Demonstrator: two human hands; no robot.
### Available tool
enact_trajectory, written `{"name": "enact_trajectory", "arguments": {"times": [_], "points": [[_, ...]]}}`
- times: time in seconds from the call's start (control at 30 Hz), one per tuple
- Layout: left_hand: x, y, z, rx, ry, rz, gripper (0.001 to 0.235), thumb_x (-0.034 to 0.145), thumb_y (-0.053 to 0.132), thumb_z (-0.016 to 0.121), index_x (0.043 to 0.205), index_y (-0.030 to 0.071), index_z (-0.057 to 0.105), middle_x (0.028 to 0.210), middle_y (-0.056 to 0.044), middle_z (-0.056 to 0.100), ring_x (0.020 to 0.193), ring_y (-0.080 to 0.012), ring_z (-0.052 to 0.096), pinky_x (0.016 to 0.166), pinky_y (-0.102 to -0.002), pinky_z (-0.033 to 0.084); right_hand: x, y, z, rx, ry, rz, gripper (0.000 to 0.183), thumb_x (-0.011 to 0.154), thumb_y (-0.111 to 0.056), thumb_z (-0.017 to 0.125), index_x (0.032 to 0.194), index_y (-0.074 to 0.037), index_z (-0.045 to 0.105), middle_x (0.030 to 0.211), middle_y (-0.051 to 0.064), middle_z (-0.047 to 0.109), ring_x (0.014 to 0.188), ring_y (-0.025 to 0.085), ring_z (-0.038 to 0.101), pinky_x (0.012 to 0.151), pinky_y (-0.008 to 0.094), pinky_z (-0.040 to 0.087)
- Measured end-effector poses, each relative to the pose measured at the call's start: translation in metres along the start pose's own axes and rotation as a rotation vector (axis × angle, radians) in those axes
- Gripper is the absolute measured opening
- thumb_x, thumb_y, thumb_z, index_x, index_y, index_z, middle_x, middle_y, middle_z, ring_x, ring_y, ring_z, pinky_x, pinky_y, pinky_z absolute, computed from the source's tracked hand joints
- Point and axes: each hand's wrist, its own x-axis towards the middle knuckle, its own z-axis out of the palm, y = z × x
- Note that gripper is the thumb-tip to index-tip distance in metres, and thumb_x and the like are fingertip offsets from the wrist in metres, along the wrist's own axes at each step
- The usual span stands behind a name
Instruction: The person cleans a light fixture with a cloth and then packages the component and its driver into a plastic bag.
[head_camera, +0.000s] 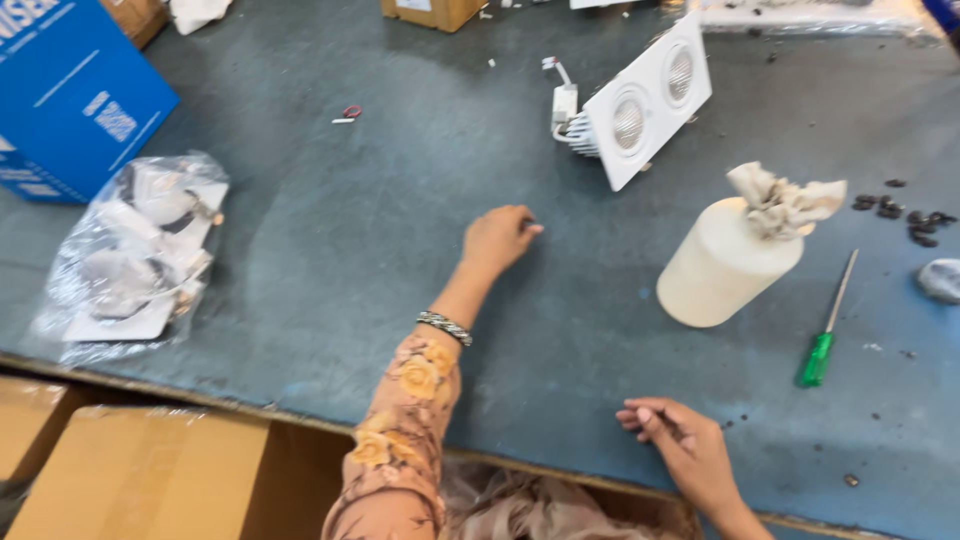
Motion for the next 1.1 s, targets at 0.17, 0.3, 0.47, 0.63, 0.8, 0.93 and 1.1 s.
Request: {"name": "enact_trajectory", "arguments": {"times": [0.17,0.3,0.47,0.63,0.8,0.93,1.1], "points": [[0.068,0.071,0.039,-0.297,0.012,-0.225,0.047,0.092,0.054,0.063,0.117,0.014,0.064,0.099,-0.006,0.076,0.097,-0.0287,0.072,0.081,-0.044,0.055,0.004,0.019,-0.003,0.153,0.034,0.021,0.028,0.097,-0.015,0.062,0.107,0.006,0.076,0.091,0.017,0.083,0.084,0.020,0.077,0.073,0.030,0.058],[0.113,0.086,0.053,-0.326,0.047,-0.351,0.049,0.093,0.057,0.063,0.110,0.011,0.066,0.102,-0.009,0.076,0.098,-0.0315,0.072,0.082,-0.046,0.054,0.010,0.021,0.004,0.085,0.007,-0.002,0.023,0.093,-0.013,0.065,0.102,0.004,0.077,0.086,0.013,0.083,0.078,0.018,0.077,0.066,0.028,0.060],[0.128,0.081,0.068,-0.285,0.154,-0.314,0.036,0.093,0.047,0.064,0.097,0.011,0.072,0.095,-0.013,0.076,0.092,-0.0366,0.071,0.077,-0.047,0.054,0.011,0.005,0.010,-0.088,-0.016,-0.031,0.020,0.092,-0.016,0.066,0.095,0.000,0.080,0.080,0.009,0.084,0.070,0.014,0.080,0.057,0.026,0.060],[0.106,0.083,0.067,-0.364,0.203,-0.264,0.034,0.094,0.040,0.065,0.090,0.007,0.072,0.081,-0.010,0.076,0.079,-0.0310,0.074,0.072,-0.043,0.055,0.009,-0.018,0.015,-0.158,0.028,-0.028,0.020,0.092,-0.018,0.067,0.095,-0.002,0.079,0.082,0.006,0.083,0.070,0.013,0.078,0.056,0.026,0.059],[0.043,0.067,0.040,-0.527,0.175,-0.209,0.032,0.095,0.033,0.068,0.089,0.002,0.070,0.076,-0.011,0.075,0.065,-0.0198,0.076,0.062,-0.035,0.055,0.007,-0.026,0.014,-0.163,0.037,-0.044,0.021,0.092,-0.018,0.066,0.098,-0.002,0.079,0.083,0.006,0.083,0.071,0.013,0.077,0.059,0.026,0.060],[-0.028,0.034,-0.004,-0.583,0.251,-0.205,0.028,0.094,0.029,0.071,0.098,0.002,0.073,0.076,-0.010,0.075,0.064,-0.0154,0.074,0.060,-0.031,0.054,0.005,-0.019,0.013,-0.140,0.005,-0.111,0.021,0.094,-0.017,0.066,0.099,-0.001,0.078,0.086,0.008,0.083,0.075,0.013,0.077,0.064,0.026,0.060],[-0.133,0.017,-0.064,-0.464,0.292,-0.283,0.031,0.095,0.032,0.072,0.099,0.001,0.074,0.078,-0.012,0.075,0.069,-0.0164,0.068,0.064,-0.032,0.052,-0.004,-0.040,0.001,0.004,0.064,-0.257,0.022,0.096,-0.019,0.063,0.105,-0.004,0.075,0.112,0.010,0.077,0.085,0.016,0.074,0.068,0.028,0.061]]}}
